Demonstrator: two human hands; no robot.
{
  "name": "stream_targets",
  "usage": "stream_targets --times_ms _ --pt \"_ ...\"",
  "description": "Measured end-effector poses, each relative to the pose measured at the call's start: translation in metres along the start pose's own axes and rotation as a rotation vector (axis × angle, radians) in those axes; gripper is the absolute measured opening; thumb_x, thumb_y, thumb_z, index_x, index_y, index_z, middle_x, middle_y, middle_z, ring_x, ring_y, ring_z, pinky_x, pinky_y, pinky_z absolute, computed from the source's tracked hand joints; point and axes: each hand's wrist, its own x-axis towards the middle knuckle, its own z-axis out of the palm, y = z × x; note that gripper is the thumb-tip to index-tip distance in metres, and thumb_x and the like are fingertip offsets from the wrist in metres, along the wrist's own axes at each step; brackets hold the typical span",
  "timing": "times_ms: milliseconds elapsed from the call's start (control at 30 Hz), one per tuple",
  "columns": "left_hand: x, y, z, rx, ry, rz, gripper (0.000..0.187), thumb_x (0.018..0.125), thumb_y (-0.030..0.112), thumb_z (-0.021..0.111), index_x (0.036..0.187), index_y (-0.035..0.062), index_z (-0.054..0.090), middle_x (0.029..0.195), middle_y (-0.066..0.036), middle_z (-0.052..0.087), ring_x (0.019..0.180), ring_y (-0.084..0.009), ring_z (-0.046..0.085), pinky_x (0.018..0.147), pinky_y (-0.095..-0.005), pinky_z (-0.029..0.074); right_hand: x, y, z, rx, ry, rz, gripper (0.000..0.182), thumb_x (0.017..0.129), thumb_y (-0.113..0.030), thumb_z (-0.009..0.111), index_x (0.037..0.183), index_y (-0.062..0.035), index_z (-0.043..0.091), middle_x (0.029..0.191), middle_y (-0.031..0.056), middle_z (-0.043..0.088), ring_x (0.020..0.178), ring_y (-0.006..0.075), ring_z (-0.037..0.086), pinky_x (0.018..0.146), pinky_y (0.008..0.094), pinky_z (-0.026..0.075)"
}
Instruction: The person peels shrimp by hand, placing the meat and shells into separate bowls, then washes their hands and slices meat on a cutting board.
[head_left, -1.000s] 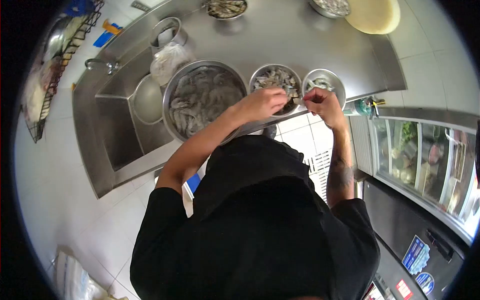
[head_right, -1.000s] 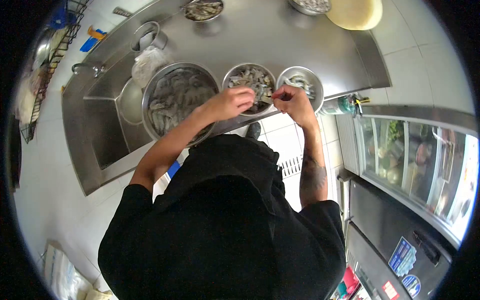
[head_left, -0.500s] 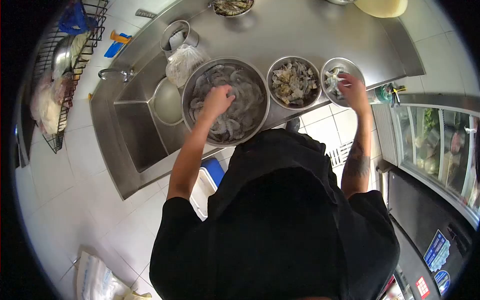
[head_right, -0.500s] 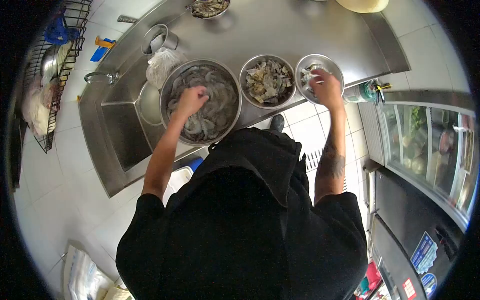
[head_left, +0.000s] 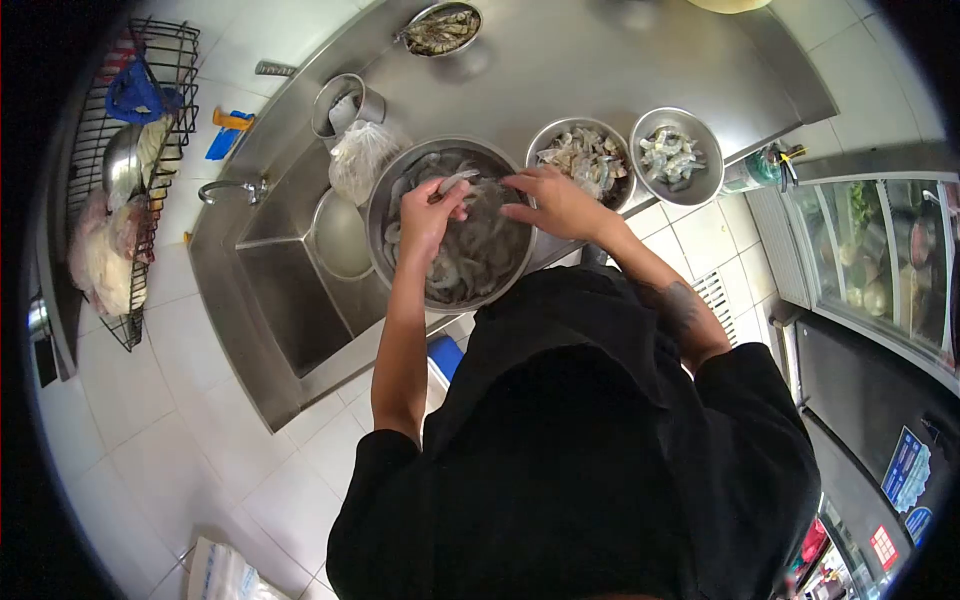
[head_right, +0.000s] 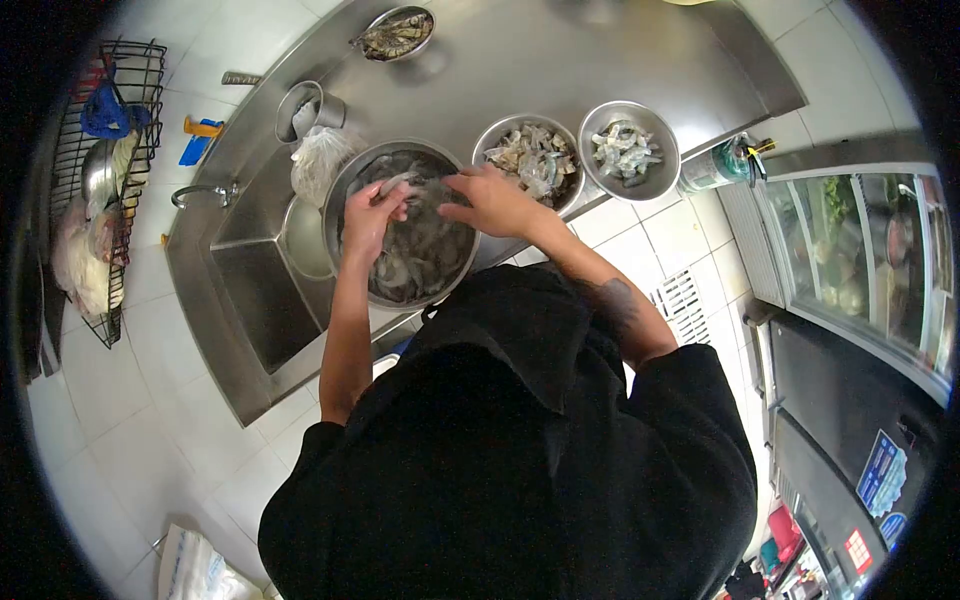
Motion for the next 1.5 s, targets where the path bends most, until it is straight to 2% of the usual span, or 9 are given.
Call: stream_targets --times_ms 233,467,600,667,767,900,1100,1400,1500 --pt "0.006 0.031 0.059 -0.149 -0.189 0.254 0.018 0.088 0.003 0.072 0.103 -0.0064 0.069 0.084 -0.007 0.069 0.069 -0.0109 0.063 0.065 -0.0250 0.053 0.013 0.005 -0.033 -0.067 0.070 -0.149 0.030 0.089 -0.021 0.067 0.112 -0.0014 0.065 0.109 0.0172 0.064 0.106 0.0372 0.056 0.092 0.0494 0.044" --pt "0.019 0.027 0.119 0.031 -0.036 0.350 0.020 0.083 0.001 0.076 0.100 -0.0057 0.070 0.086 -0.009 0.071 0.068 -0.0134 0.066 0.062 -0.0282 0.053 -0.007 0.034 -0.046 -0.170 0.335 -0.203 0.011 0.082 -0.008 0.066 0.091 -0.0024 0.064 0.089 0.0137 0.065 0.087 0.0347 0.061 0.074 0.0441 0.048" --pt "0.039 0.009 0.138 0.467 0.192 0.813 0.019 0.076 0.004 0.080 0.092 -0.0001 0.073 0.080 -0.010 0.068 0.069 -0.0162 0.069 0.063 -0.0280 0.053 -0.024 0.049 -0.041 -0.108 0.279 -0.020 0.011 0.079 -0.007 0.069 0.083 -0.0010 0.060 0.081 0.0155 0.063 0.080 0.0345 0.060 0.071 0.0454 0.047" --pt "0.055 0.001 0.132 0.406 0.305 0.641 0.017 0.078 0.006 0.079 0.092 -0.0014 0.072 0.077 -0.008 0.067 0.068 -0.0138 0.067 0.061 -0.0288 0.052 -0.034 0.057 -0.033 -0.102 0.181 0.079 0.018 0.079 -0.010 0.070 0.094 -0.0017 0.064 0.094 0.0166 0.065 0.092 0.0351 0.060 0.078 0.0468 0.048" --pt "0.058 0.002 0.112 0.328 -0.025 0.212 0.017 0.084 0.018 0.076 0.090 0.0013 0.072 0.072 0.001 0.062 0.062 -0.0085 0.055 0.055 -0.0260 0.043 -0.047 0.052 -0.028 -0.371 0.362 0.199 0.054 0.083 -0.019 0.071 0.133 -0.0080 0.055 0.133 0.0160 0.054 0.126 0.0390 0.044 0.097 0.0543 0.041" --pt "0.057 -0.001 0.107 -0.005 -0.412 -0.274 0.020 0.092 0.026 0.069 0.092 0.0064 0.071 0.070 0.005 0.054 0.060 -0.0073 0.046 0.055 -0.0244 0.036 -0.033 0.042 -0.042 -0.520 0.260 0.044 0.051 0.086 -0.021 0.068 0.133 -0.0091 0.055 0.131 0.0135 0.055 0.127 0.0357 0.046 0.098 0.0527 0.041" --pt "0.066 -0.017 0.111 -0.385 -0.741 -0.349 0.020 0.098 0.023 0.061 0.107 0.0086 0.070 0.071 0.005 0.053 0.060 -0.0062 0.046 0.053 -0.0219 0.038 -0.029 0.043 -0.050 -0.654 0.146 -0.135 0.022 0.083 -0.010 0.059 0.104 -0.0099 0.063 0.104 0.0085 0.064 0.116 0.0303 0.053 0.092 0.0474 0.041" --pt "0.042 0.004 0.105 0.413 -0.471 0.532 0.023 0.084 0.016 0.075 0.100 0.0000 0.069 0.078 -0.009 0.069 0.065 -0.0165 0.061 0.062 -0.0331 0.049 -0.026 0.041 -0.065 -0.618 -0.098 -0.275 0.006 0.081 -0.009 0.059 0.086 -0.0058 0.058 0.086 0.0114 0.060 0.092 0.0322 0.056 0.079 0.0459 0.042" --pt "0.046 -0.002 0.102 0.485 -0.461 0.604 0.021 0.078 0.013 0.077 0.093 0.0017 0.067 0.073 -0.010 0.066 0.063 -0.0154 0.058 0.060 -0.0354 0.046 -0.028 0.043 -0.066 -0.449 -0.140 -0.223 0.006 0.085 -0.009 0.057 0.087 -0.0039 0.057 0.085 0.0146 0.058 0.092 0.0353 0.055 0.077 0.0475 0.041"
